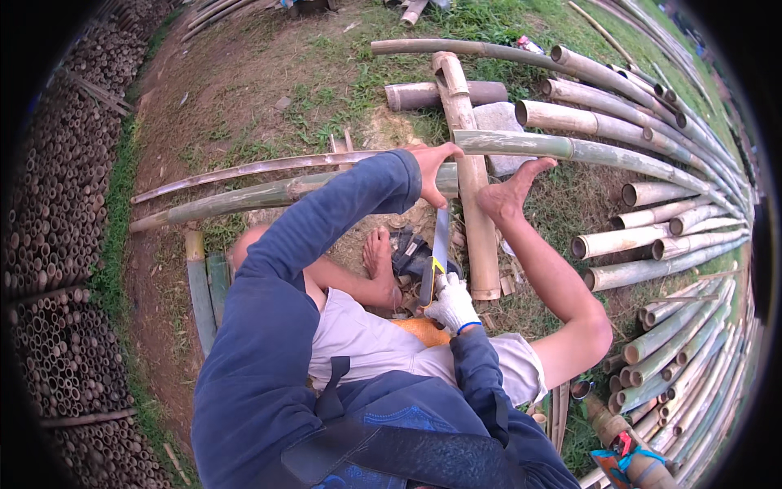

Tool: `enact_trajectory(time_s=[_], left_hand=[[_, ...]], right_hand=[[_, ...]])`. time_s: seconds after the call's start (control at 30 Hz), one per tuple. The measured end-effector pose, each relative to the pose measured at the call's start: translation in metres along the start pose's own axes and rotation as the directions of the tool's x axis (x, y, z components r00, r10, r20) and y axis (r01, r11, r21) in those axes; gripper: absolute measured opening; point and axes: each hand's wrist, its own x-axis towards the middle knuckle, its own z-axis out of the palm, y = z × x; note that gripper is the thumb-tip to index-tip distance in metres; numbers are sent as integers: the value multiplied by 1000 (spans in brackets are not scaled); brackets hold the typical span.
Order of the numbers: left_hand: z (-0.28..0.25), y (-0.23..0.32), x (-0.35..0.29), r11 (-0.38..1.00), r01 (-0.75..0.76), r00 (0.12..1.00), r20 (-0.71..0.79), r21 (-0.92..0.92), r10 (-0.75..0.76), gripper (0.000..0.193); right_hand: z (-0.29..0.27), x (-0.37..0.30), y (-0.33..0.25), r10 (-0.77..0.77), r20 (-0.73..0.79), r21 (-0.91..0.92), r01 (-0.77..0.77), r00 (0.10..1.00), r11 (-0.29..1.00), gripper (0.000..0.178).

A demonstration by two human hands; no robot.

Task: The person sits on the ground and uses a hand saw to cut long bamboo poles into shorter sections. They repeatedly position each pole, saw through it, and move the cut pieces aside.

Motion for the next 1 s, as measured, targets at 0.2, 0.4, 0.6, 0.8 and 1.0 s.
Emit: enact_trajectory(time_s=[0.2, 0.4, 0.6, 0.8, 1.0], left_hand=[[-17, 52, -51, 968, 34, 966, -256, 248, 32, 84], [-108, 116, -101, 865, 95, 771, -585, 493, 249, 66], [-151, 210, -144, 810, 148, 772, -578, 568, 264, 78], [-123, 185, -211, 853, 46, 69, -854, 520, 516, 91], [-26, -22, -374, 766, -237, -789, -342, -598, -511, 85]], right_hand=[[-51, 56, 0, -59, 391, -133, 119, 919, 984, 100], [-99, 83, -112, -295, -209, 685, 355, 932, 636, 43], [-162, 88, -210, -454, -426, 820, 546, 783, 172, 59], [-173, 44, -269, -432, -509, 833, 552, 744, -32, 62], [-203, -8, -256, -453, -533, 832, 541, 714, -126, 66]])
